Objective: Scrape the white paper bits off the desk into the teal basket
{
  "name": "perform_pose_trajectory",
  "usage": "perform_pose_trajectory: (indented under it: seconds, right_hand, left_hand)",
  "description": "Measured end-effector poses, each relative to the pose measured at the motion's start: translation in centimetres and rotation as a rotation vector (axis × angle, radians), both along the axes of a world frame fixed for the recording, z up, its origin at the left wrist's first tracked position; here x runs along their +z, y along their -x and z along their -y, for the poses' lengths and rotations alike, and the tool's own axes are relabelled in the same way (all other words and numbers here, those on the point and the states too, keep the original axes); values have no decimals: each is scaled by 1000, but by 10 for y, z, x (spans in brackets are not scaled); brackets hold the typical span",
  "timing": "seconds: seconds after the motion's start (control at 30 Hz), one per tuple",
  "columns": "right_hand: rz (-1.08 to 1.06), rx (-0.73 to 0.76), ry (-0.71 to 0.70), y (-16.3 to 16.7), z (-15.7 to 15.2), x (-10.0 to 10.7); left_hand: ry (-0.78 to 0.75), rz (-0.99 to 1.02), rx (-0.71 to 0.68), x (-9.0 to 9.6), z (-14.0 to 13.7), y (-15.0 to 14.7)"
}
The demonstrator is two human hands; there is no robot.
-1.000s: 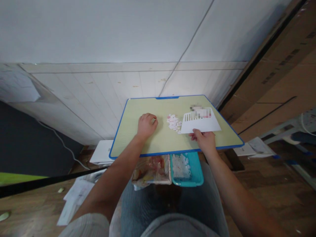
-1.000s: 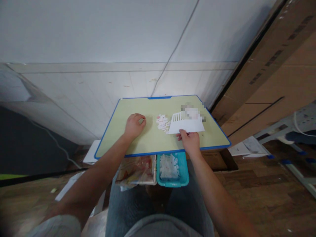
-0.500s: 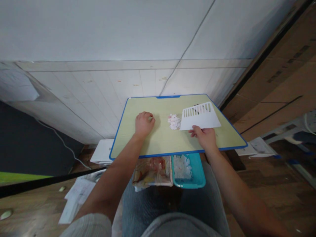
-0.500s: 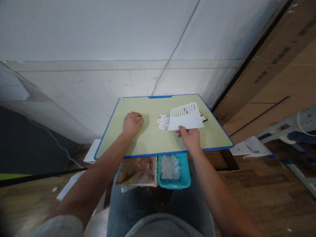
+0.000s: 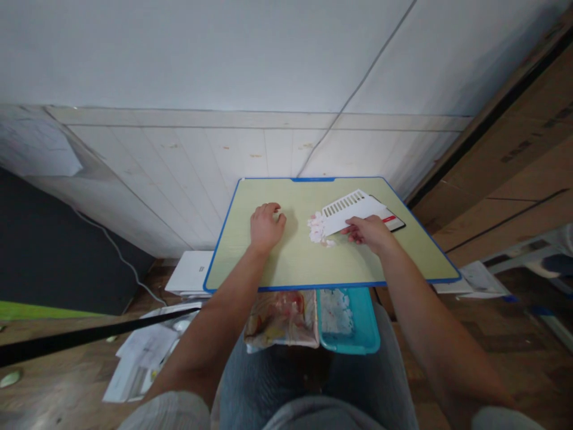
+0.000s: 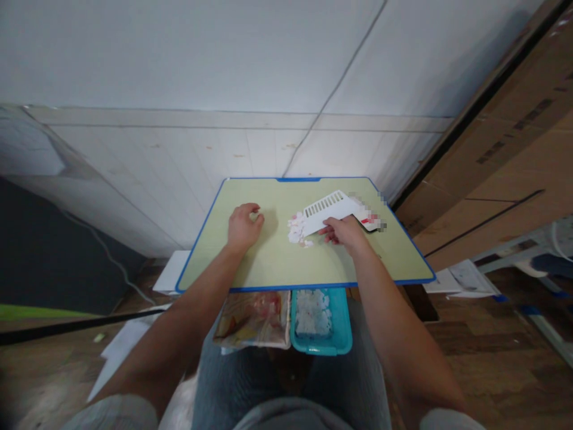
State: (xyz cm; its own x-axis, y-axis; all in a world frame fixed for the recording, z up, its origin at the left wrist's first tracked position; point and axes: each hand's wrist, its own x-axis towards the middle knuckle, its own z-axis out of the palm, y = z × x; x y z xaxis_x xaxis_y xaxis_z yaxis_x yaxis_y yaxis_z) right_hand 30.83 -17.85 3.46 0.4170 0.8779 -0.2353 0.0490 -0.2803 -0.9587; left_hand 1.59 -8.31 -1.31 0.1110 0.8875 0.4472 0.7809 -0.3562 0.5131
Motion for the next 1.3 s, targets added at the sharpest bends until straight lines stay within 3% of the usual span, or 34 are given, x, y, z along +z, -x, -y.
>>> perform_pose_trajectory:
  seconds: [0.3,0.53,0.77,1.07,1.3]
  right_hand:
    - [60,120,-26,48,-15,7]
    - [144,-66,-94,12,12,7]
    - [156,-207,-72,-8,58,-14]
    - [71,-70,-171,41,26,-22]
    - [212,-49,-276,44,25,-25]
  left_hand:
    - [-52,271,70,-7,-8,4]
    - [-42,292,62,-7,-10,2]
    - [-36,273,42,-8,-11,0]
    - [-36,283,60,-7,-10,1]
    - [-51,286,51,-8,-11,0]
